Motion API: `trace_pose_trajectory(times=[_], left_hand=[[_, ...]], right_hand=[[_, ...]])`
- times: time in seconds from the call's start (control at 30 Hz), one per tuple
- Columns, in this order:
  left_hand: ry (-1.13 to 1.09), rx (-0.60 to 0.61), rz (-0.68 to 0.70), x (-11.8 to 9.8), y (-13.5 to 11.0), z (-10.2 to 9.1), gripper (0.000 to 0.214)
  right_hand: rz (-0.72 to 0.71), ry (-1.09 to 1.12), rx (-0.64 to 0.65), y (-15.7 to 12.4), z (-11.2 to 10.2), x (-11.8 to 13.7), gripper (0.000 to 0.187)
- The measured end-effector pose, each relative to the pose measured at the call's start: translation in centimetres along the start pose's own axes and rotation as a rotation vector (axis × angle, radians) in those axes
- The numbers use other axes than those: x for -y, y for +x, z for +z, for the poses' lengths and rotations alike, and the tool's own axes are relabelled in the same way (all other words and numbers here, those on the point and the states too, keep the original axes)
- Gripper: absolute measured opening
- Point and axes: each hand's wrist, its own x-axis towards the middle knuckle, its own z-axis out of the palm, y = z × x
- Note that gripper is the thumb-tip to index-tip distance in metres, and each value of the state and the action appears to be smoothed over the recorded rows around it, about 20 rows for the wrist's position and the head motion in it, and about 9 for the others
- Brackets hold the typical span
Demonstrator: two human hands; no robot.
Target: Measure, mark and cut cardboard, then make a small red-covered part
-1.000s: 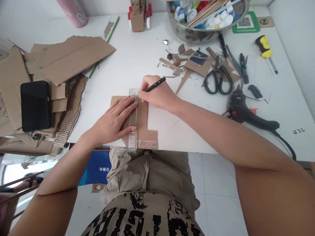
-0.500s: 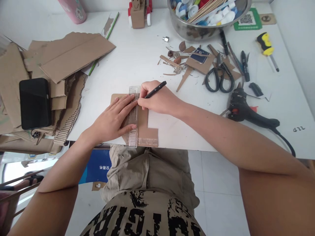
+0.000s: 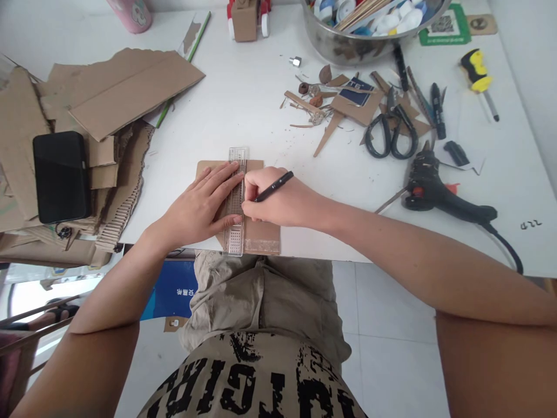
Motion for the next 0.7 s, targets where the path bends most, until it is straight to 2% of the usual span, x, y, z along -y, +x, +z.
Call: trace_pose_trajectory(times=[0.37,0.53,0.7], left_hand=[[-0.003,0.004,0.001,0.0,0.1,-0.1,0.088],[-0.002,0.011,-0.009,-0.2,0.1,-0.2,0.086],[-0.003,0.016,-0.01,-0.2,0.1,-0.2,0.087]], right_hand=[[0.015,0.069,-0.025,-1.1,0.8,-0.1,0.032],[0.046,0.07,0.047,-0.7,1.0,-0.6,0.032],[0.018,0.106,0.01,-1.5,1.1,-0.1,0.032]])
